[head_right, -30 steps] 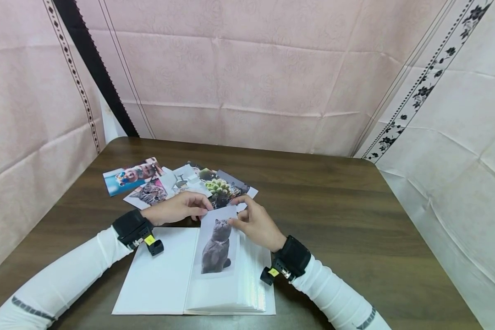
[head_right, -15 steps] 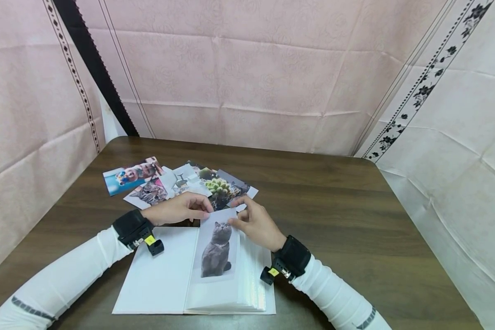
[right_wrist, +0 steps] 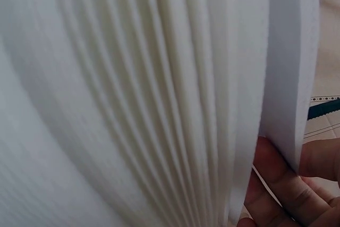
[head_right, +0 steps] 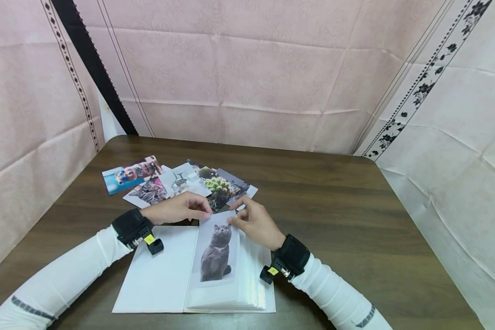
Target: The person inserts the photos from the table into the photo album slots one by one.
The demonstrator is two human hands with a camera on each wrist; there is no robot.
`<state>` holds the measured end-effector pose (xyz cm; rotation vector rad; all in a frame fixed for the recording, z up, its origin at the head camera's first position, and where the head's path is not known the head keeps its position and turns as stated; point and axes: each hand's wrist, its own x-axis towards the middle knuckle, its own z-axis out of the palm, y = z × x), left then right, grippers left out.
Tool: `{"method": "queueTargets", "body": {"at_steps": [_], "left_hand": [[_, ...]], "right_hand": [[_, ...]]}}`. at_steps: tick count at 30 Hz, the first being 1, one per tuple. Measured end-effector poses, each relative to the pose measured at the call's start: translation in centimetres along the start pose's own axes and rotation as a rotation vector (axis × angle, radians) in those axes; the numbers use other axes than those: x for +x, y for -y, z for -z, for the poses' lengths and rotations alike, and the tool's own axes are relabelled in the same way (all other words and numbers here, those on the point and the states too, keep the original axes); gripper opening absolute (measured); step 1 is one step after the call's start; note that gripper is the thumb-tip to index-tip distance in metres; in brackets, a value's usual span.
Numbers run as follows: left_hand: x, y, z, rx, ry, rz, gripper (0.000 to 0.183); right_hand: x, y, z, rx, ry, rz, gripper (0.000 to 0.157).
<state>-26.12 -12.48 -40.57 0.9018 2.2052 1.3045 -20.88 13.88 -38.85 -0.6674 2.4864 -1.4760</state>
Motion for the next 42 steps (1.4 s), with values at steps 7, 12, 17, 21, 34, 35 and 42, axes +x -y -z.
{"method": "queueTargets", "body": {"at_steps": [7, 12, 17, 21, 34, 35, 42], "left_hand": [[-0.1, -0.1, 0.0, 0.011, 0.006, -0.005, 0.016], [-0.1, 0.0, 0.1, 0.018, 0.021, -0.011, 0.018], [-0.2, 0.0, 0.1, 0.020, 0.038, -0.022, 0.019], [-0.2, -0.1, 0.1, 0.023, 0.053, -0.035, 0.019], [-0.1, -0.2, 0.0, 0.036, 0.082, -0.042, 0.018], [-0.1, -0.3, 0.0, 0.036, 0.082, -0.042, 0.018], [0.0, -0.4, -0.5, 0.064, 0.089, -0.060, 0.016]], "right_hand": [[0.0, -0.1, 0.0, -0.004, 0.000, -0.001, 0.027], [0.0, 0.0, 0.0, 0.004, 0.006, 0.001, 0.024], [-0.2, 0.9, 0.0, -0.007, 0.016, 0.019, 0.019], [-0.7, 2.5, 0.2, -0.032, 0.010, 0.046, 0.015], [-1.0, 3.1, 0.1, -0.042, 0.008, 0.077, 0.011], [-1.0, 3.1, 0.1, -0.043, 0.008, 0.072, 0.010], [-0.3, 1.1, -0.2, -0.040, 0.015, 0.071, 0.015]]}}
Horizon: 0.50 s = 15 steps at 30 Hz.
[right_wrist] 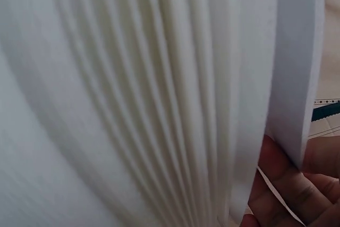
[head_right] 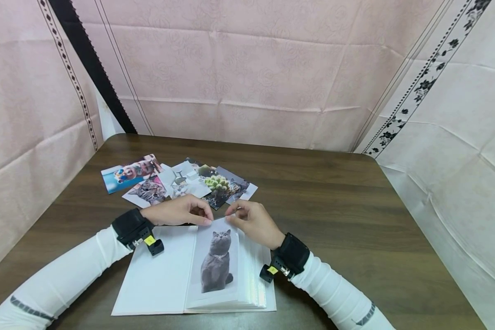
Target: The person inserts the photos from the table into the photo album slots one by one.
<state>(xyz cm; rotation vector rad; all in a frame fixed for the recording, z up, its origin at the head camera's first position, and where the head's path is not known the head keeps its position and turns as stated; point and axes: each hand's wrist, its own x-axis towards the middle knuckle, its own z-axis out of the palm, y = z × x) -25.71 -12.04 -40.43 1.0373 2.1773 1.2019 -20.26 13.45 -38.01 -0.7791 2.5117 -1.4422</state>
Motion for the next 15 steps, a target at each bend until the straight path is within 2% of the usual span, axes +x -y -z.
{"method": "queueTargets", "body": {"at_steps": [3, 8, 15], "left_hand": [[-0.01, -0.36, -0.18, 0.019, 0.000, 0.009, 0.016], [-0.09, -0.77, -0.17, 0.026, -0.025, 0.022, 0.014], [-0.24, -0.99, 0.43, -0.065, -0.029, 0.038, 0.024]], "right_hand": [[0.08, -0.64, -0.03, 0.023, -0.001, 0.002, 0.023], [-0.20, -0.57, 0.02, 0.121, 0.034, 0.030, 0.036], [-0.52, 0.05, -0.11, 0.182, 0.087, 0.051, 0.049]]}}
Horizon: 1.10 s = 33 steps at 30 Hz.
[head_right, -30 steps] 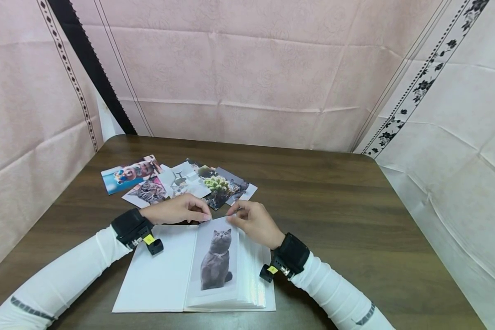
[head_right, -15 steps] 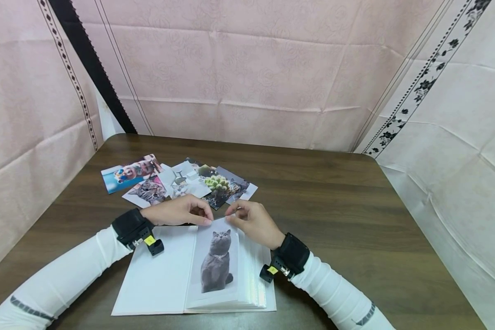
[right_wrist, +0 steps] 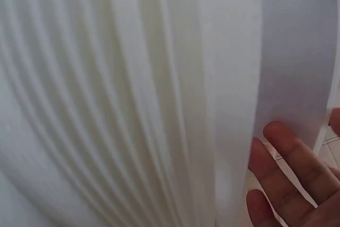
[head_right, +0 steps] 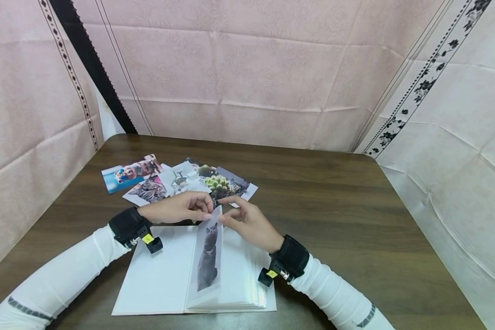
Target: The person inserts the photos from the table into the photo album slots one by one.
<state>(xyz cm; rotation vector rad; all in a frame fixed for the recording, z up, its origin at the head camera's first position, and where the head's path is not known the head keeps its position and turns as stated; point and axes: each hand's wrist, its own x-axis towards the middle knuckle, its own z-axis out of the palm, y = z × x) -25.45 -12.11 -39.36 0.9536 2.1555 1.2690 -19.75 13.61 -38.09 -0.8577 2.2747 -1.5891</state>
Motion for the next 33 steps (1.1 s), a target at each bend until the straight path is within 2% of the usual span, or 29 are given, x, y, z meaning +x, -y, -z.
{"method": "queueTargets", "body": {"at_steps": [6, 10, 13, 19, 22, 27, 33], "left_hand": [[-0.4, -0.3, 0.8, -0.018, 0.047, -0.031, 0.030], [-0.8, -0.6, 1.2, -0.042, 0.049, -0.049, 0.036], [-1.0, -0.8, 1.5, -0.057, 0.056, -0.064, 0.043], [-1.4, -0.5, 2.4, -0.094, 0.124, -0.148, 0.056], [-1.8, -0.5, 3.1, -0.088, 0.161, -0.151, 0.061], [-2.5, -0.5, 4.2, -0.001, 0.232, -0.085, 0.052], [-2.5, -0.1, 4.5, 0.116, 0.301, 0.078, 0.037]], "right_hand": [[-0.1, 0.4, -0.4, 0.022, 0.075, 0.028, 0.048], [0.0, 0.3, -0.7, -0.005, 0.124, 0.040, 0.043], [0.1, 0.2, -0.8, -0.066, 0.134, 0.021, 0.040], [0.1, -0.2, -0.9, -0.262, 0.184, 0.017, 0.037], [0.1, -0.2, -0.9, -0.332, 0.200, 0.028, 0.039], [0.1, -0.5, -0.9, -0.373, 0.194, 0.046, 0.038], [0.1, -0.8, -1.0, -0.366, 0.182, 0.047, 0.037]]}}
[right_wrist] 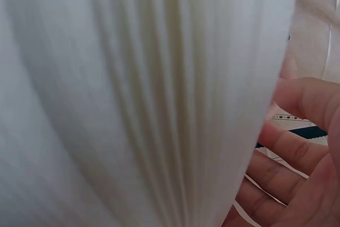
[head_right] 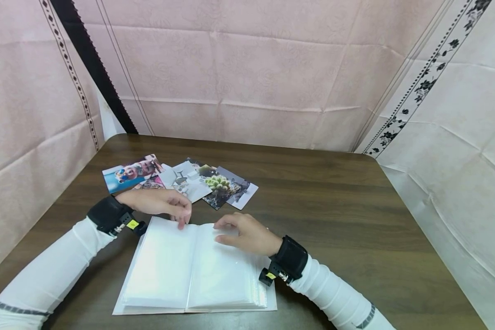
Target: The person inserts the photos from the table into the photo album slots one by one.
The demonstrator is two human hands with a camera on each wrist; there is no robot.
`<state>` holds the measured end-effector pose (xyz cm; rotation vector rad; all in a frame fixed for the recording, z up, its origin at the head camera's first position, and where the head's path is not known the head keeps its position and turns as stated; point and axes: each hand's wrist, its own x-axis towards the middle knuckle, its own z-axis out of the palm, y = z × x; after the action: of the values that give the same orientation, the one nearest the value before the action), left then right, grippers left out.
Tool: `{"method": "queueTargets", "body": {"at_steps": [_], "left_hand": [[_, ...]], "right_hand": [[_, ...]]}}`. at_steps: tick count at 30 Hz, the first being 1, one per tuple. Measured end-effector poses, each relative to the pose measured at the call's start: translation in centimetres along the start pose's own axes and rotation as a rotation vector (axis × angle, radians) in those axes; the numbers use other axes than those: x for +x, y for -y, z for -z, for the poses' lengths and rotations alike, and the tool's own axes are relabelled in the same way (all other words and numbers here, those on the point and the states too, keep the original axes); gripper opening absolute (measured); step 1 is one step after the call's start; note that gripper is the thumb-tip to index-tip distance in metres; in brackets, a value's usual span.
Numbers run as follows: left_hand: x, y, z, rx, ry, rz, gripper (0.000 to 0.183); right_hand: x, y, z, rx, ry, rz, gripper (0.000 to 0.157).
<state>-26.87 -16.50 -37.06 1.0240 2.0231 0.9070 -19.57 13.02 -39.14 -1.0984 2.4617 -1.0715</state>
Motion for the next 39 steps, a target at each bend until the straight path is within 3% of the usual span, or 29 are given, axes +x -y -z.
{"method": "queueTargets", "body": {"at_steps": [12, 21, 23, 25, 28, 31, 35, 39], "left_hand": [[0.5, 0.7, -0.1, 0.098, 0.072, 0.060, 0.027], [-0.6, 0.3, 0.8, 0.050, 0.086, 0.086, 0.036], [-1.0, 0.5, 1.2, 0.025, 0.026, 0.081, 0.036], [-1.1, 0.6, 1.4, 0.042, -0.075, 0.068, 0.034], [-0.8, 0.8, 1.4, 0.143, -0.274, 0.080, 0.028], [-0.1, 1.1, 1.0, 0.263, -0.412, 0.110, 0.023], [0.7, 1.5, 0.2, 0.445, -0.499, 0.140, 0.033], [1.1, 1.7, -0.5, 0.603, -0.506, 0.209, 0.052]], "right_hand": [[-0.1, -0.2, 0.0, 0.005, 0.003, 0.001, 0.036], [-0.2, -0.1, 0.1, 0.021, 0.013, -0.015, 0.036], [-0.2, -0.1, 0.1, 0.019, 0.014, -0.016, 0.037], [-0.2, -0.1, 0.1, 0.013, 0.014, -0.019, 0.037], [-0.1, -0.2, 0.1, 0.005, 0.015, -0.024, 0.037], [-0.1, -0.2, 0.0, 0.008, 0.014, -0.029, 0.037], [-0.1, -0.2, 0.0, 0.020, 0.013, -0.027, 0.037], [0.0, -0.1, 0.0, 0.024, 0.017, -0.014, 0.038]]}}
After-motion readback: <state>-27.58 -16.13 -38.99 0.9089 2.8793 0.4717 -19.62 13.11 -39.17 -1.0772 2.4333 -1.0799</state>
